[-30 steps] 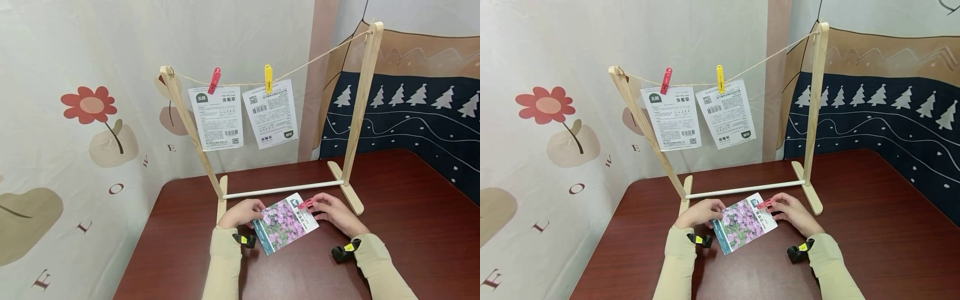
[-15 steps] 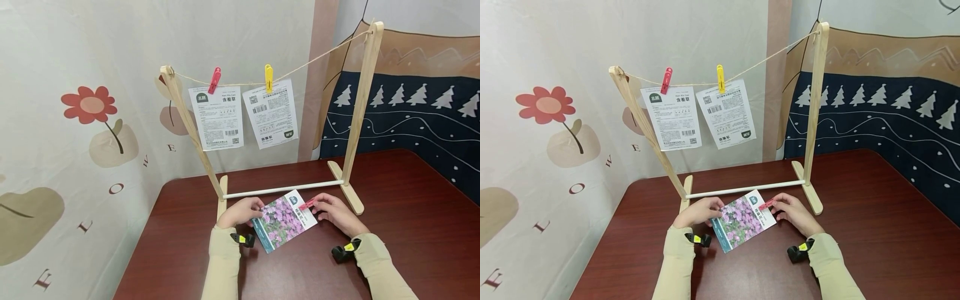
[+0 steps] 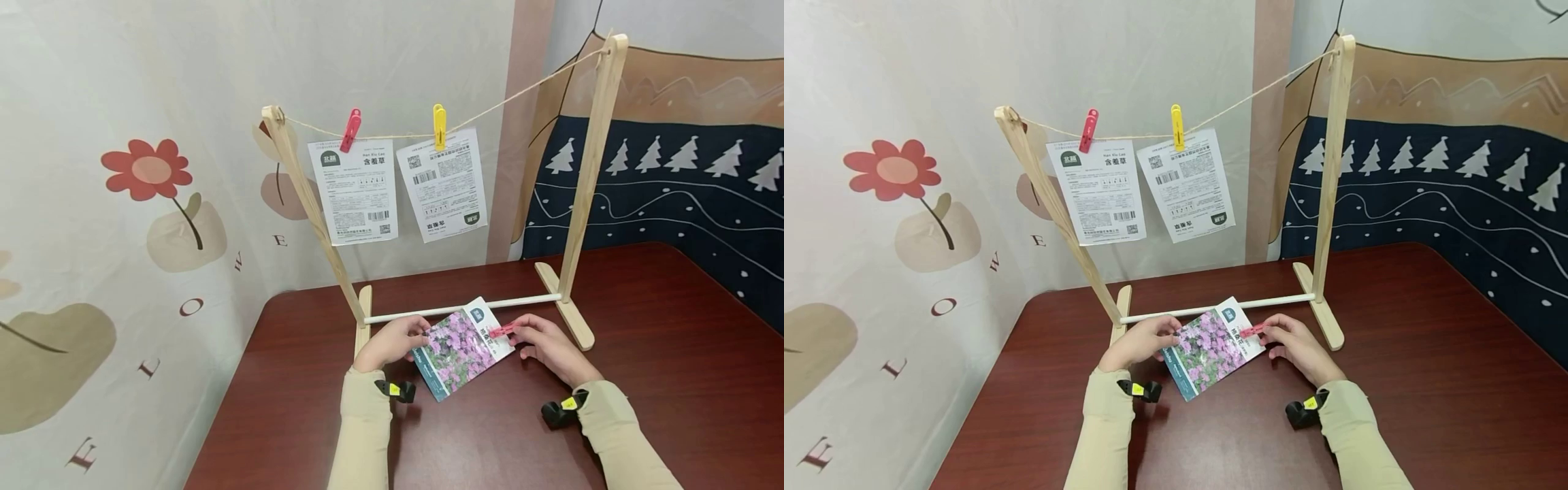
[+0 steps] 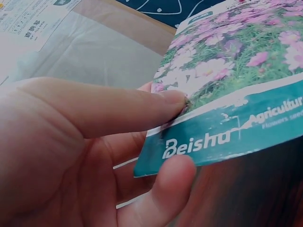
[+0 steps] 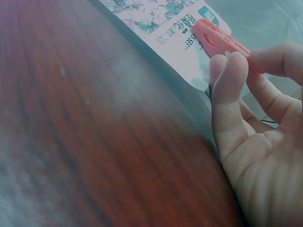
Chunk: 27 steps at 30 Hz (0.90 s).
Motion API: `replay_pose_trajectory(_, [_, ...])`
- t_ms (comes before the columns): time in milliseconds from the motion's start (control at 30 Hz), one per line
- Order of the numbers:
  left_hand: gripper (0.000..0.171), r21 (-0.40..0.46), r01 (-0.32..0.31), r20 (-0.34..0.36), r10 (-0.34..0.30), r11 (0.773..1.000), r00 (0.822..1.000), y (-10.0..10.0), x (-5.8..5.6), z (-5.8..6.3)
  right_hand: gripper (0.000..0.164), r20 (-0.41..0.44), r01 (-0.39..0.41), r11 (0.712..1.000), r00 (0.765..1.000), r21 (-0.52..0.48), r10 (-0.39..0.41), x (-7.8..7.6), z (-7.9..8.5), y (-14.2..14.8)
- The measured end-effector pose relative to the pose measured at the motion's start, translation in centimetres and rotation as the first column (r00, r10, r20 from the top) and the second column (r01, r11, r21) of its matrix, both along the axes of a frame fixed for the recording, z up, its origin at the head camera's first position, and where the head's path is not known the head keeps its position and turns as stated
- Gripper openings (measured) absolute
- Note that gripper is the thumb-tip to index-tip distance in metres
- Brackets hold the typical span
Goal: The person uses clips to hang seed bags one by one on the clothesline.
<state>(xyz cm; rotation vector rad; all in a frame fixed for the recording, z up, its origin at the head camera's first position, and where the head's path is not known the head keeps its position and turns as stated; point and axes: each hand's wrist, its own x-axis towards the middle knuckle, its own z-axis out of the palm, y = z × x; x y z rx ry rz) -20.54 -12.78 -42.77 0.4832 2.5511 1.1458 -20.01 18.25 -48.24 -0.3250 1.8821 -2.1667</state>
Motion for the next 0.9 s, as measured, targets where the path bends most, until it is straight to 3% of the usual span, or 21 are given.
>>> replay_pose_trajectory(267, [0.014,0.018,-0.013,-0.034,0.014,1.000,0.999,-0.16,0.03,0.18,0.021,0.002,-0.007,0.999,1.000,-0.045,0.007,-0.05,0.01,0.10])
replay_pose_trajectory(600, [0.014,0.065,-0.024,-0.048,0.027,0.998,0.998,-0.33,-0.07,0.13,0.034,-0.019,0.134,0.991,0.991,0.029,-0.133,0.17,0.16,0.23])
replay_pose_trajectory(900, [0.013,0.074,-0.025,-0.090,0.031,0.997,0.995,-0.35,-0.17,0.28,0.042,-0.037,0.116,0.992,0.993,0.049,-0.114,0.04,-0.01,0.36])
